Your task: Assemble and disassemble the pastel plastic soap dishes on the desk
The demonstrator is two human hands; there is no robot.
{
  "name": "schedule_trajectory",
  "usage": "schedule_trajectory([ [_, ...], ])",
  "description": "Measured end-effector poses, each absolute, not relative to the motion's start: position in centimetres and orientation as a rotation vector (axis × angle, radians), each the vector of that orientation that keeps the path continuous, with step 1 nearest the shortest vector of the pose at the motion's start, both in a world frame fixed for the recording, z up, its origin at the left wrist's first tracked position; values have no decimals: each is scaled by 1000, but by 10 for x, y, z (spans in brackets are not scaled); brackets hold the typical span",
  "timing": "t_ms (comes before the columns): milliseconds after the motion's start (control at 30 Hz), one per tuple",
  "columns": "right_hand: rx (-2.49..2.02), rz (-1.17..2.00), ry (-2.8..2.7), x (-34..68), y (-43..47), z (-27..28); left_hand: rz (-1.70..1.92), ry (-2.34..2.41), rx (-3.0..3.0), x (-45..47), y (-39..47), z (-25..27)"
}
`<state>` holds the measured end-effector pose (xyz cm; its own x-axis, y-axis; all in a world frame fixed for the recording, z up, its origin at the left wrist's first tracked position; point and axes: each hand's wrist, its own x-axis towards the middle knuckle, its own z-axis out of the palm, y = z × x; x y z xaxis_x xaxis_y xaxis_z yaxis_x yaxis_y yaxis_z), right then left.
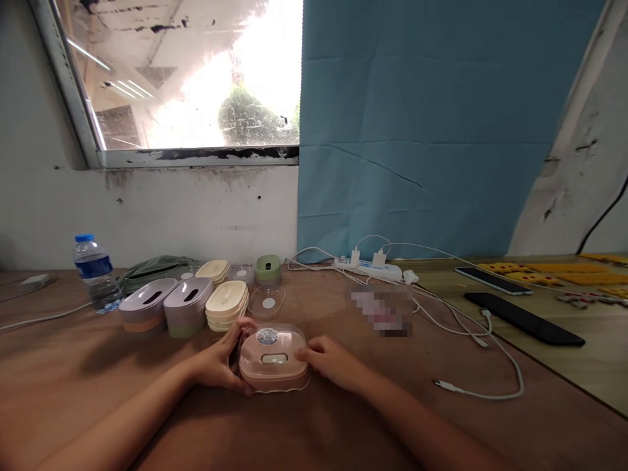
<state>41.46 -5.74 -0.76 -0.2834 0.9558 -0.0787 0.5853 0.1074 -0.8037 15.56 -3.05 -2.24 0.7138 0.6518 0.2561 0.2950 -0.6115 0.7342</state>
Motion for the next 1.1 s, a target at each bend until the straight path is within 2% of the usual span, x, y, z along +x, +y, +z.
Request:
schedule_trajectory([
  [167, -1203, 675, -1970, 418, -60, -5, 706, 672, 2270, 157, -32, -19],
  [267, -1029, 665, -2142, 419, -64, 0, 710, 663, 2263, 157, -32, -19],
  [400, -1019, 723, -2305, 418, -66, -1, 702, 681, 2256, 156, -30, -22],
  [1100, -1095, 467, -2316, 414, -71, 0, 657, 652, 2187, 157, -33, -17],
])
